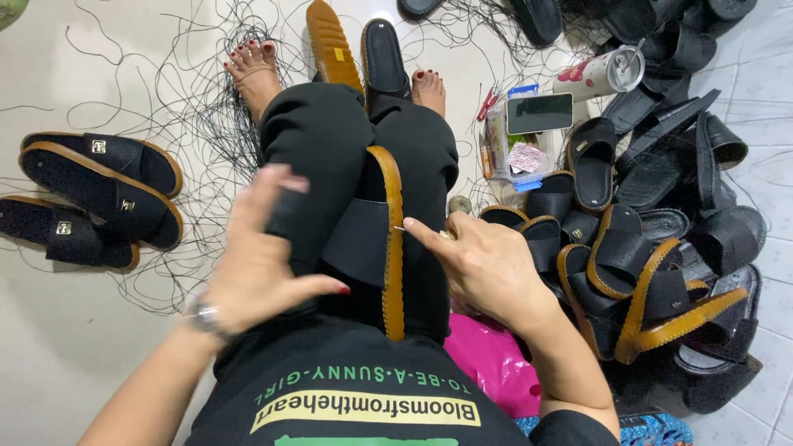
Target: The person sits on the floor and sews a black slipper using a needle and thread. They hold the slipper in their left hand and use their right hand to push the needle through the sole and upper, pulling the thread tight repeatedly.
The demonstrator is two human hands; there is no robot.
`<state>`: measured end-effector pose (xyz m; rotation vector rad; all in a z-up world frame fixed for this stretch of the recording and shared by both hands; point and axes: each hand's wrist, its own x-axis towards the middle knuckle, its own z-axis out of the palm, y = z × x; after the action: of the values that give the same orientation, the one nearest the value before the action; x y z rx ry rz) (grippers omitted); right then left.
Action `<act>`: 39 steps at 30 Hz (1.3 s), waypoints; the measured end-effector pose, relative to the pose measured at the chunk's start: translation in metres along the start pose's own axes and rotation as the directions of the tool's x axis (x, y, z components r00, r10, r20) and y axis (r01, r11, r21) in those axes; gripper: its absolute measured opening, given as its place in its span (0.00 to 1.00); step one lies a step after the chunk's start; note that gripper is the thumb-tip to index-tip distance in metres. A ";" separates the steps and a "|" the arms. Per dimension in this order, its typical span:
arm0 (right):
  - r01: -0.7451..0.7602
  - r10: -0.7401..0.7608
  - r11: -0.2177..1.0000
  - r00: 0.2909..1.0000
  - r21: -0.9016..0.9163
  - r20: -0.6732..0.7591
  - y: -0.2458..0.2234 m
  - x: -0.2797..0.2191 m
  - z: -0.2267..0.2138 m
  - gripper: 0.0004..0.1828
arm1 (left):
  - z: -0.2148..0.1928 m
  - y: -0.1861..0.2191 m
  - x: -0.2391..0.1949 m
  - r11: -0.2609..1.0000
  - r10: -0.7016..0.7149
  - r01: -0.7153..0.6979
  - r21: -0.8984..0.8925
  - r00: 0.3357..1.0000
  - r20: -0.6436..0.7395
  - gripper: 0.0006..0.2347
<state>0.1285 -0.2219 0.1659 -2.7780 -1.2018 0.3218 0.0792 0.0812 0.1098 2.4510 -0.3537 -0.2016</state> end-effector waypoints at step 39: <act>-0.840 0.674 0.422 0.543 0.341 0.502 0.159 -0.054 0.296 0.25 | -0.024 0.006 0.090 -0.013 -0.179 0.661 -0.750 0.737 0.652 0.10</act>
<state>0.1364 -0.3683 -0.1414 -2.5435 0.3101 0.9953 0.1693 0.0636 0.1270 0.9832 0.4056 -0.8990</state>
